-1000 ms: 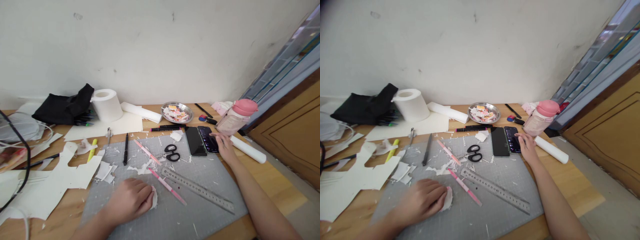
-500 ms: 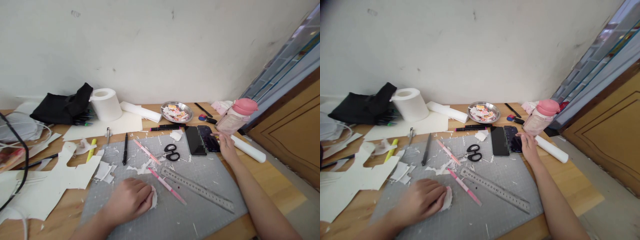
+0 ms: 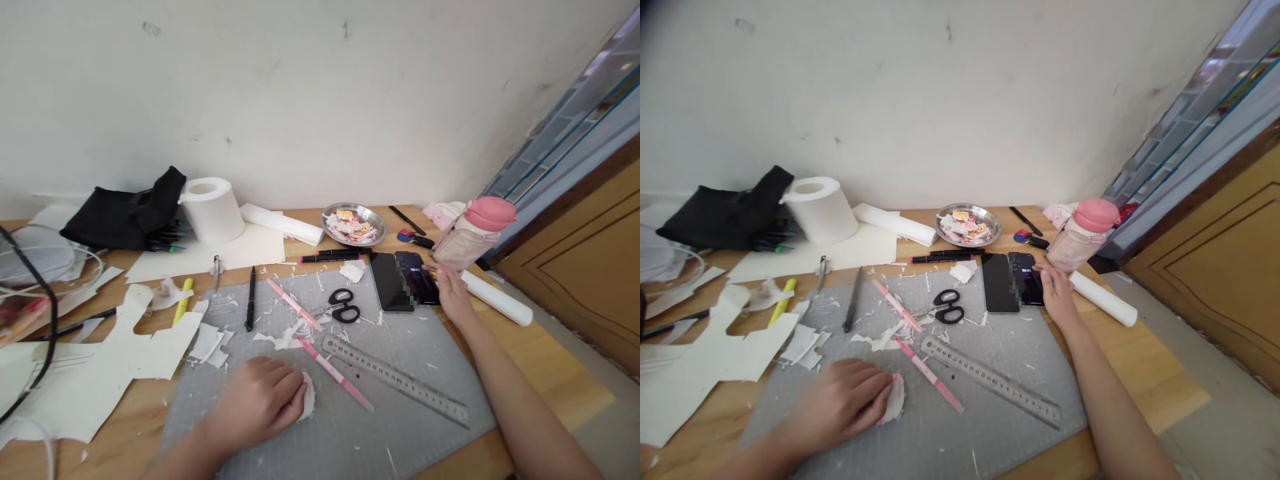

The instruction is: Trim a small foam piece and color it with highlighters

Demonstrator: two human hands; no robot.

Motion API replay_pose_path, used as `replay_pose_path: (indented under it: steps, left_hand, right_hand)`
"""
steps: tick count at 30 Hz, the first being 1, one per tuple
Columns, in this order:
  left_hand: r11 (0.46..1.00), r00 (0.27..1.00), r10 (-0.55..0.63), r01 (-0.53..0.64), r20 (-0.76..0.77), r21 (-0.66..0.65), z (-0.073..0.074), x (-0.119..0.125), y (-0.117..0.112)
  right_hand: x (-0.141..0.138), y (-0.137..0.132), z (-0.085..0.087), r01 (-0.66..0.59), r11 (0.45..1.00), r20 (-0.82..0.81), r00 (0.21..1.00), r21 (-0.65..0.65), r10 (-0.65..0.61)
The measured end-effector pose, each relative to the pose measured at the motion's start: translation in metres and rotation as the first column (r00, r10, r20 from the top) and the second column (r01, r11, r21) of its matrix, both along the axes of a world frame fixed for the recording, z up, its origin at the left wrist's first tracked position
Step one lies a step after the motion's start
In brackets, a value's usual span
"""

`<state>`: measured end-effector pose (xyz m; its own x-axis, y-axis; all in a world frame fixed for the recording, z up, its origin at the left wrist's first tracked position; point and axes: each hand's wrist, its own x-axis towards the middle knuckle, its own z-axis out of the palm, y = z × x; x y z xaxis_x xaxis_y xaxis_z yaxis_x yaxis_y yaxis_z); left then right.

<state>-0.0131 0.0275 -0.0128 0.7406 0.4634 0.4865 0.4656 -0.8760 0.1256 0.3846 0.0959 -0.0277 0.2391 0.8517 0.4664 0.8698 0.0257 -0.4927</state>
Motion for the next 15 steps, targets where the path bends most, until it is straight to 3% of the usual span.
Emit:
replay_pose_path:
  steps: [8,15]
  left_hand:
    - [1.0,1.0,0.004,-0.004,-0.004,0.011,0.002,0.0005,0.0006]
    - [1.0,1.0,0.008,-0.008,-0.008,0.015,0.0021,0.0007,0.0004]
  right_hand:
    - [0.0011,0.0014,-0.0018,-0.008,1.0,0.01,1.0,-0.024,0.008]
    - [0.0007,0.0,0.0034,-0.003,0.998,0.0,1.0,0.055,0.003]
